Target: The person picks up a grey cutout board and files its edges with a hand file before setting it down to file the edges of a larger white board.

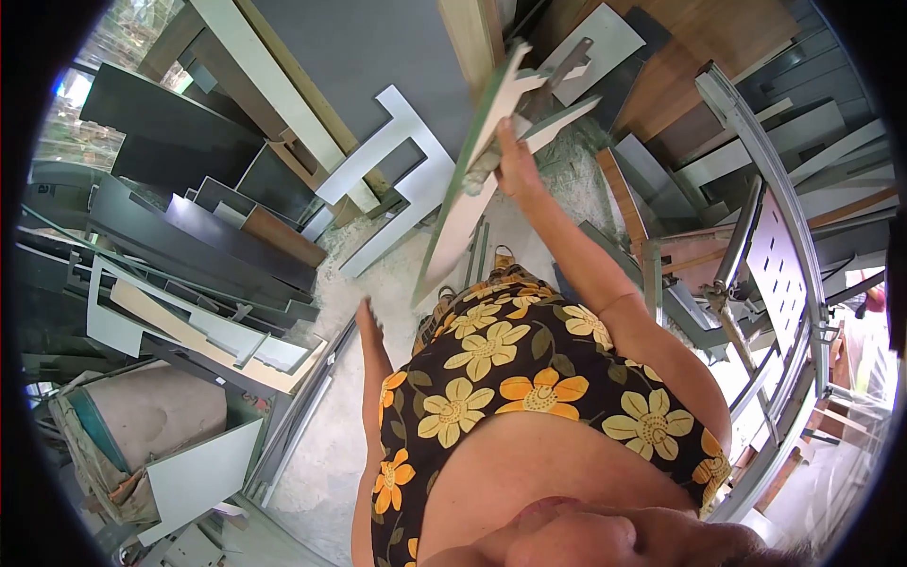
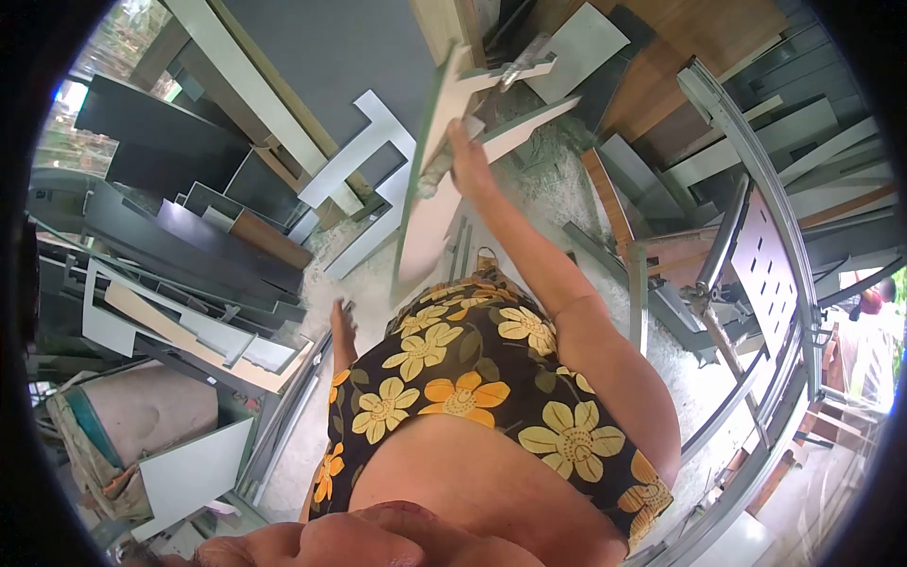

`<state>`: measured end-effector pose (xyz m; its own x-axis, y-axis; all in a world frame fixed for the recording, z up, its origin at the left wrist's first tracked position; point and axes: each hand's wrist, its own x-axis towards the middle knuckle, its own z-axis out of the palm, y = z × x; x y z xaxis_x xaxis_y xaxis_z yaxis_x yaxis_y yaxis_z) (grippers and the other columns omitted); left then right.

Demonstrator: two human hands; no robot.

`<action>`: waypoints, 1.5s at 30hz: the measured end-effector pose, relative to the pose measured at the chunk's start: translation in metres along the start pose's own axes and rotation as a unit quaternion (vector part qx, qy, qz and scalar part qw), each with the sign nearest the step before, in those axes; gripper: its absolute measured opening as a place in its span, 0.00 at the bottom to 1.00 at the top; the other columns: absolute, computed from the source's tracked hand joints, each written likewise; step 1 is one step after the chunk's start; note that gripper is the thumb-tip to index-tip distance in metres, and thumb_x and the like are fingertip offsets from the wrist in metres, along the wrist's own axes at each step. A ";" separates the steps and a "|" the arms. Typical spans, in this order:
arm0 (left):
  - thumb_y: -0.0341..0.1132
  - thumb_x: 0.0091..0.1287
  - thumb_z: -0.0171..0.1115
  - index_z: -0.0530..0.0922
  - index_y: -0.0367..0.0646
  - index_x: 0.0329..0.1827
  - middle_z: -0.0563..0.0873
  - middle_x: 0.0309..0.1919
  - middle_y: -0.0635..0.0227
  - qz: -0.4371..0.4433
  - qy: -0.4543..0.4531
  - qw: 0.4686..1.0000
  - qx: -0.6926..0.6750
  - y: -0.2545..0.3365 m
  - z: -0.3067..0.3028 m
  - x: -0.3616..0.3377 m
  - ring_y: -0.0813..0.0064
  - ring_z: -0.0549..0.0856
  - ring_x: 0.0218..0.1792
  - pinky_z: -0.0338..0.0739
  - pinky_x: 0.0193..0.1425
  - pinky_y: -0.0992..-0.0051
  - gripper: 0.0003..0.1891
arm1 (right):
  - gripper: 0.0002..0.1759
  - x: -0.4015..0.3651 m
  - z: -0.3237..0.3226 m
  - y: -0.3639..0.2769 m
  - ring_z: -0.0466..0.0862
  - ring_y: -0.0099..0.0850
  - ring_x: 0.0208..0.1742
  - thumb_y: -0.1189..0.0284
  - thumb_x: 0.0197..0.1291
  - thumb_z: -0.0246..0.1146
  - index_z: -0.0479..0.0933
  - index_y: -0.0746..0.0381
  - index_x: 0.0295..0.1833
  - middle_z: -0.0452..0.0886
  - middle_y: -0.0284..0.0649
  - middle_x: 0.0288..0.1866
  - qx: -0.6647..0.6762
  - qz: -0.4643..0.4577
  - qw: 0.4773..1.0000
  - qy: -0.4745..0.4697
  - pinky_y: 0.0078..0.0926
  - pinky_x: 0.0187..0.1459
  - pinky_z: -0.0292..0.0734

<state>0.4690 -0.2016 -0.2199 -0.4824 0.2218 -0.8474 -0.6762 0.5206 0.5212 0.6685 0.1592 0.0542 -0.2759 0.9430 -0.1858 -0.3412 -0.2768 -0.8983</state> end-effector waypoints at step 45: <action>0.28 0.65 0.58 0.80 0.36 0.49 0.85 0.45 0.59 0.549 -0.121 0.786 0.256 0.175 0.232 -0.160 0.77 0.84 0.44 0.76 0.48 0.77 0.11 | 0.25 0.035 -0.092 0.111 0.78 0.51 0.48 0.52 0.60 0.59 0.73 0.61 0.53 0.79 0.55 0.42 -0.517 0.021 0.808 -0.281 0.40 0.50 0.73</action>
<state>0.5568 0.0456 -0.0166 -0.4567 0.8877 0.0582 0.4159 0.1552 0.8961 0.7036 0.1790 -0.0884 -0.7321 0.6234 -0.2747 0.5312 0.2701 -0.8030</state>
